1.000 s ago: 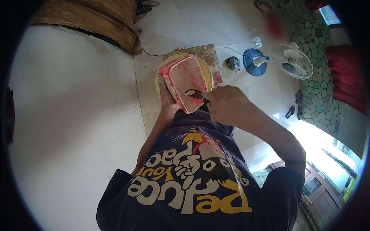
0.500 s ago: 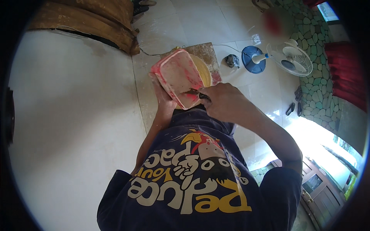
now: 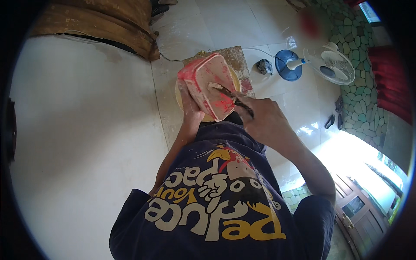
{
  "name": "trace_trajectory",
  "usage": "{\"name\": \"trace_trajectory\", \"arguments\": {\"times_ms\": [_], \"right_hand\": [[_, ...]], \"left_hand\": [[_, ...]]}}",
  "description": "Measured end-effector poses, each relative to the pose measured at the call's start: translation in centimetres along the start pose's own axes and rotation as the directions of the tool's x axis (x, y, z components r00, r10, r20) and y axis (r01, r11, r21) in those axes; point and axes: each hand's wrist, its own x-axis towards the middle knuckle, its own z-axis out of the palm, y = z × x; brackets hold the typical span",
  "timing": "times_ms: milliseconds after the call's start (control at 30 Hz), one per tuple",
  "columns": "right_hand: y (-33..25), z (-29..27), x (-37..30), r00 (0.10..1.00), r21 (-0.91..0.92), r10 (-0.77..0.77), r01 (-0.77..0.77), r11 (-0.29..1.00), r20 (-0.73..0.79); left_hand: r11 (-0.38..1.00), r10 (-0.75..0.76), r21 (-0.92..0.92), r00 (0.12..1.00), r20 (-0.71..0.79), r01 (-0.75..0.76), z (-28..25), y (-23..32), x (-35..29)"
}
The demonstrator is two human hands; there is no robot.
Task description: The person is mixing a thick substance, likely paint or plaster, in a container using a metal tool.
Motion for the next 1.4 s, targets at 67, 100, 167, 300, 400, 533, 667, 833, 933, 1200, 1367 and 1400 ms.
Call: {"name": "trace_trajectory", "arguments": {"times_ms": [67,100,167,300,400,533,667,833,933,1200,1367,1400], "right_hand": [[0.7,1.7,0.1,0.959,-0.517,-0.276,0.207,0.831,-0.059],[0.8,1.9,-0.1,0.960,-0.514,-0.271,0.200,0.835,-0.067],[0.3,1.7,-0.3,0.988,-0.610,-0.108,0.151,0.778,0.108],[-1.3,-1.3,0.4,0.985,-0.550,-0.141,0.172,0.817,0.099],[-2.6,-3.3,1.5,0.992,-0.506,-0.100,0.128,0.853,0.083],[-1.9,-3.2,1.8,0.983,-0.531,-0.079,0.157,0.833,0.166],[-1.7,-3.6,2.1,0.970,-0.515,-0.087,0.195,0.835,0.227],[0.0,-1.9,3.5,0.949,-0.382,-0.127,0.237,0.893,0.289],[-0.6,-1.3,3.4,0.956,-0.379,-0.134,0.229,0.897,0.260],[1.5,-2.1,3.8,0.909,-0.062,-0.381,0.396,0.916,0.167],[-2.6,-2.6,1.8,0.992,-0.074,-0.087,0.093,0.993,0.086],[-2.6,-2.0,1.9,0.994,-0.095,-0.054,0.063,0.993,0.100]], "left_hand": [[0.998,-0.004,-0.057,0.999,-0.035,0.002,0.8,-0.2,0.2],[0.999,-0.011,-0.054,1.000,-0.028,0.009,0.6,-0.1,0.3],[1.000,-0.013,0.001,1.000,0.001,0.013,0.3,0.2,0.6],[0.999,-0.035,0.008,0.999,-0.022,0.035,0.6,0.4,-0.5],[1.000,-0.011,-0.021,1.000,0.028,0.012,-0.5,-0.2,0.2],[0.999,0.027,0.041,0.999,0.038,-0.029,-1.1,-0.4,0.3],[0.997,0.072,0.034,0.997,0.018,-0.073,-0.8,0.0,0.1],[1.000,0.030,-0.007,0.999,0.016,-0.030,-0.9,-0.9,0.2],[0.994,0.037,-0.099,0.999,0.011,-0.036,-0.9,-0.2,0.3],[0.969,0.246,-0.001,0.968,0.053,-0.247,-1.8,0.1,0.6],[0.987,0.161,-0.008,0.986,0.037,-0.161,-0.4,0.6,0.4],[0.987,0.158,-0.008,0.987,0.039,-0.158,-0.2,0.6,0.4]]}}
